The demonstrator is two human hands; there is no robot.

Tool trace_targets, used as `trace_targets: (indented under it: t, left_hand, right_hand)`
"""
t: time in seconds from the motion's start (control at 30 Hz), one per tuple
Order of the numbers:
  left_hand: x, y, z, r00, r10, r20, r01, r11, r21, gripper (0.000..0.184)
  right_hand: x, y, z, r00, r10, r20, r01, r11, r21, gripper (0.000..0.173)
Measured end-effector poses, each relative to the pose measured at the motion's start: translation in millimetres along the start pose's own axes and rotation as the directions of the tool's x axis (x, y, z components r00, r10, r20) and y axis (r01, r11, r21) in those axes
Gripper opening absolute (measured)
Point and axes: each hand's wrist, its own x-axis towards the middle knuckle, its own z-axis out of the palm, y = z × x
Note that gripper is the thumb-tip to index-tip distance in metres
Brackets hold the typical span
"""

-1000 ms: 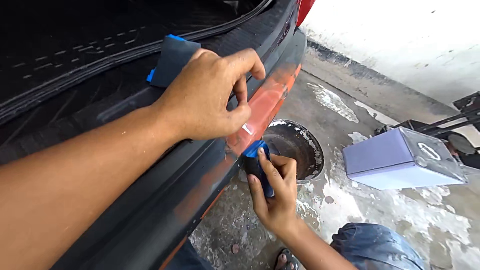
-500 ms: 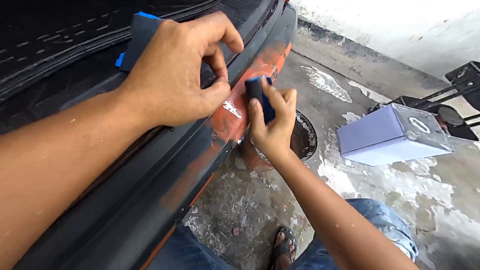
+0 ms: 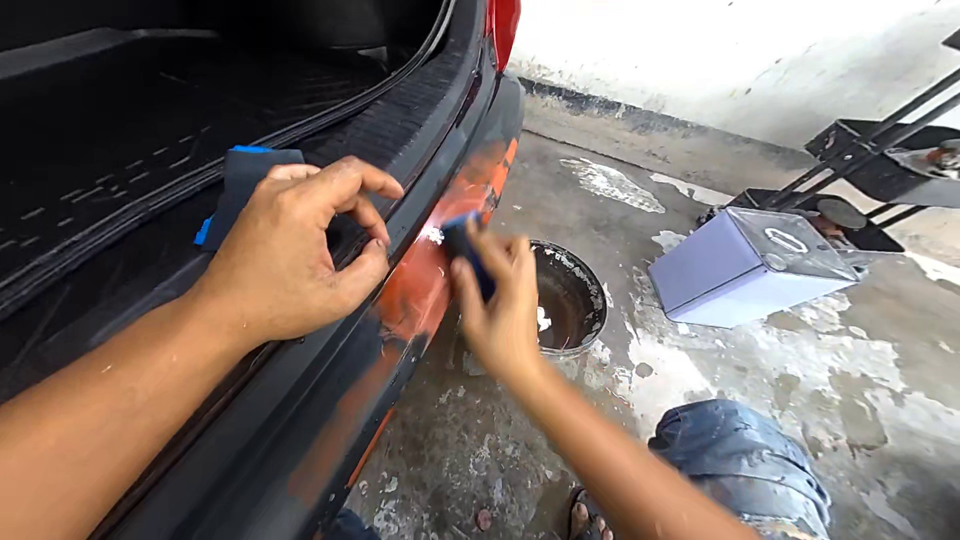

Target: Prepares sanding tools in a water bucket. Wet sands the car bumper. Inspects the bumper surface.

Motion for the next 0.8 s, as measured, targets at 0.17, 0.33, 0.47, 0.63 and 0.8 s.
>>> trace_targets:
  t: [0.17,0.33,0.47,0.63,0.8]
  left_hand:
    - [1.2,-6.5,-0.9,1.000,0.005,0.009,-0.006,0.998,0.055,0.038]
    - [-0.4,-3.7,-0.1,1.000,0.021,0.023,-0.022,0.997,0.077,0.038]
    - [-0.9,-6.8,2.4,0.999,0.024,0.036,-0.028,0.994,0.110,0.038]
    - [-1.0,-2.9,3.3,0.999,-0.001,0.042,-0.003,0.996,0.091,0.037]
    - [-1.6,-4.4,5.8,0.999,0.015,0.051,-0.020,0.994,0.106,0.037]
  right_hand:
    - [-22.4,21.2,-5.4,0.982,-0.179,0.059,0.180,0.983,-0.016,0.042]
    - [14.8,29.5,-1.6,1.000,0.018,0.009,-0.017,0.999,-0.042,0.047]
    - [-12.4,40.3,-13.6,0.987,-0.132,0.093,0.138,0.989,-0.060,0.045]
    - [65.6,89.5,-1.0,0.998,0.054,0.014,-0.052,0.992,-0.118,0.044]
    - [31.5,82.0,-9.4,0.995,-0.076,0.072,0.083,0.992,-0.094,0.046]
